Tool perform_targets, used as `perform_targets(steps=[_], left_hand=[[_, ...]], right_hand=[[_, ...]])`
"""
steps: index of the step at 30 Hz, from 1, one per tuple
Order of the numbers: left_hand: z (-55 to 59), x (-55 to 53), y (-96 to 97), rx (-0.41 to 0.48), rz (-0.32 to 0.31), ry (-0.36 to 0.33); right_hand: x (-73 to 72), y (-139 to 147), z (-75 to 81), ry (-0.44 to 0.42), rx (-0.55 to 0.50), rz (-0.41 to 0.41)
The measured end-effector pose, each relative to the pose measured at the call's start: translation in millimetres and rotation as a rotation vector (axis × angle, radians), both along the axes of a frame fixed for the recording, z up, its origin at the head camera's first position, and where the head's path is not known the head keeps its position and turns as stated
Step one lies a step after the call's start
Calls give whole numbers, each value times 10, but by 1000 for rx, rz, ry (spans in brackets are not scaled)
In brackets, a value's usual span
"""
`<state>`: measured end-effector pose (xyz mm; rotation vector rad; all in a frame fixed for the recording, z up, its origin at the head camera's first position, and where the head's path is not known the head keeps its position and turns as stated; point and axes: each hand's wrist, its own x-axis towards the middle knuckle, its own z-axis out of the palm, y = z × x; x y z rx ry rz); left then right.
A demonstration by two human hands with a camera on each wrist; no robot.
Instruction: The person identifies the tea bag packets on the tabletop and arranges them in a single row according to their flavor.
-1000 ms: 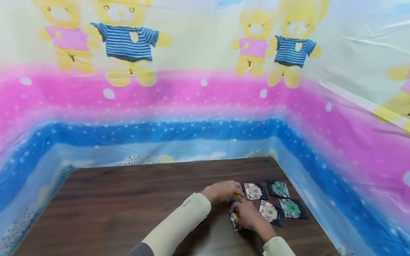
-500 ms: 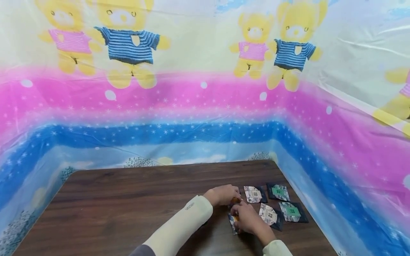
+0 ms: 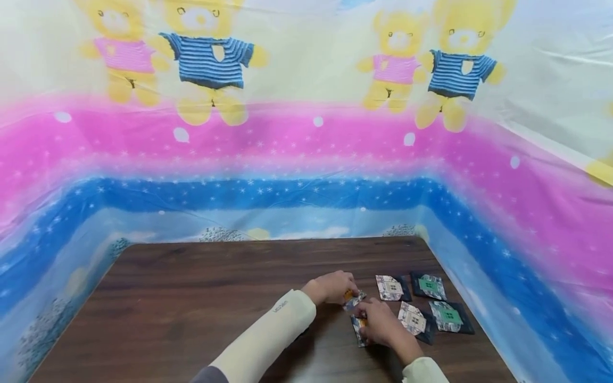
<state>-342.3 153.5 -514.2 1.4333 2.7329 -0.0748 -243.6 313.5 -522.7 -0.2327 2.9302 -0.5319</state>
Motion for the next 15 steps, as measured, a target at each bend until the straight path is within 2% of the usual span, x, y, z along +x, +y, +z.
perform_targets(steps=[6, 15], left_hand=[[-7, 17, -187, 29, 58, -36], [-30, 59, -508, 88, 192, -86]], right_hand=[[-16, -26, -5, -17, 22, -14], [-16, -58, -8, -23, 43, -23]])
